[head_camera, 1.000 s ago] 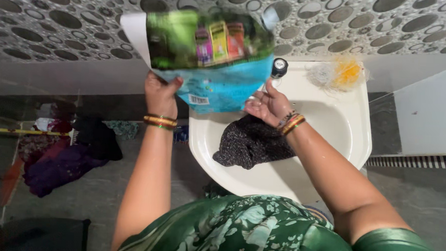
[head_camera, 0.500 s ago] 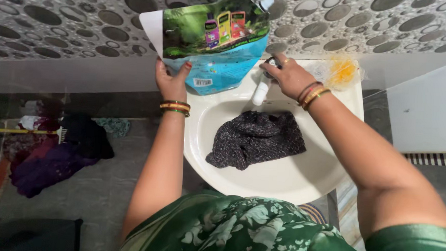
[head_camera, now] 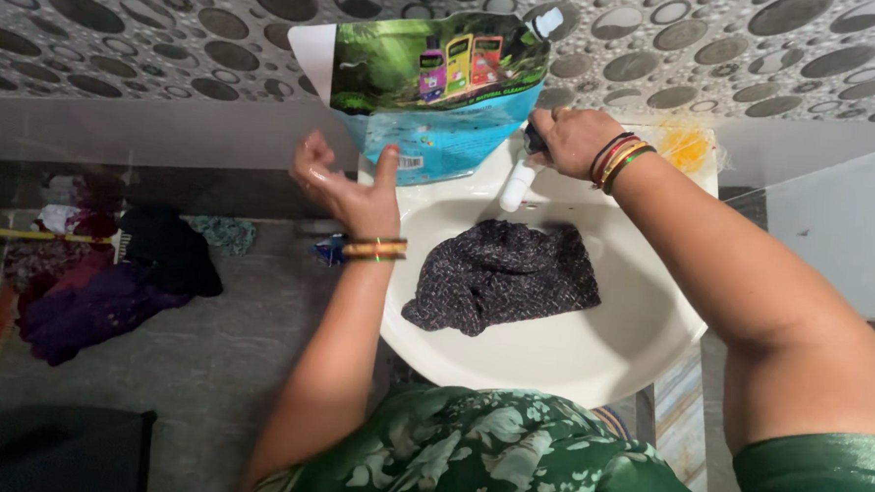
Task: The person washes a piece of dark fabric in a bathroom sink by hand using liquid detergent and a small scrubbing brush.
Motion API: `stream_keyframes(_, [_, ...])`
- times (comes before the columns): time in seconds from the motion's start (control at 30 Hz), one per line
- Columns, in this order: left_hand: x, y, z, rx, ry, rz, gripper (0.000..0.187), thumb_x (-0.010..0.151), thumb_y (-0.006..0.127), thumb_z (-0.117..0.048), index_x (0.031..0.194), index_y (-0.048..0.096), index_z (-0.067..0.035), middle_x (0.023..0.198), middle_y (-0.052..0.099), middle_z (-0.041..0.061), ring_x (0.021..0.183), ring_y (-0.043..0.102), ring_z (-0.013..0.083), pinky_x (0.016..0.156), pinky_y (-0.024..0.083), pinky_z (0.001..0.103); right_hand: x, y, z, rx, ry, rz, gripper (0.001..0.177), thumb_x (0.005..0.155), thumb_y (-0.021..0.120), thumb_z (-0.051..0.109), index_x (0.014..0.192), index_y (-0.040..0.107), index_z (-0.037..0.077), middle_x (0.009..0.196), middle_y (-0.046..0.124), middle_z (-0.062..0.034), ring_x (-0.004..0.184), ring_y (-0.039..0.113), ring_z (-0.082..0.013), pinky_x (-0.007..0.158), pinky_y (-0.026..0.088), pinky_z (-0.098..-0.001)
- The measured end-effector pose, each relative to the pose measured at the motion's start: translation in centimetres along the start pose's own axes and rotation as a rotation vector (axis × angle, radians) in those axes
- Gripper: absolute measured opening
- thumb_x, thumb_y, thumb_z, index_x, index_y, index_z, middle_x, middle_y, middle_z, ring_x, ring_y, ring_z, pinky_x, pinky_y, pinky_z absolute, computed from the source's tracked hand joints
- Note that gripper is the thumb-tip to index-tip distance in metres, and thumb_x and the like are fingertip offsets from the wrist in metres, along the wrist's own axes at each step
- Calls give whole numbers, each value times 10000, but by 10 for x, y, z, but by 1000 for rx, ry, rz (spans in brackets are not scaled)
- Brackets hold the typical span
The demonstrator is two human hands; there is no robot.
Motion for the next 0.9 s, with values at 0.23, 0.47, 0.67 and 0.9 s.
stream_keyframes(0.23, [-103,104,-20,81,179,735,140,879,751,-63,1018,764,-72,954,739,136,909,698,331,829,550,437,0,1,-3,36,10,-50,624,892,667,534,1282,517,69,1033,685,-227,884,698,-438,744,563,-512])
stream_keyframes(0.47, [-131,159,33,37,-103,819,270,674,842,-121,938,794,-85,908,738,147,841,725,325,790,581,408,-2,1,-2,77,168,-127,603,916,701,523,1228,518,41,985,690,-250,868,701,-439,738,565,-513])
stream_keyframes(0.67, [-143,145,30,173,-68,853,343,839,827,-267,1149,727,-159,1068,746,99,1015,699,329,889,560,471,-22,9,6,438,460,-425,580,882,764,344,1296,496,38,1071,654,-270,925,671,-464,777,543,-521])
stream_keyframes(0.9, [-205,69,22,1106,87,1589,1366,646,869,-677,1655,78,-205,1660,125,210,1505,157,531,1079,216,781,-116,108,67,448,366,-505,382,960,651,140,1324,536,123,1221,636,-188,1171,595,-390,984,459,-563])
Point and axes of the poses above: each hand's wrist, its own x-axis towards the middle knuckle, its own y-axis out of the palm, z = x × y, the point moved 8 cm from there along x, towards the middle knuckle
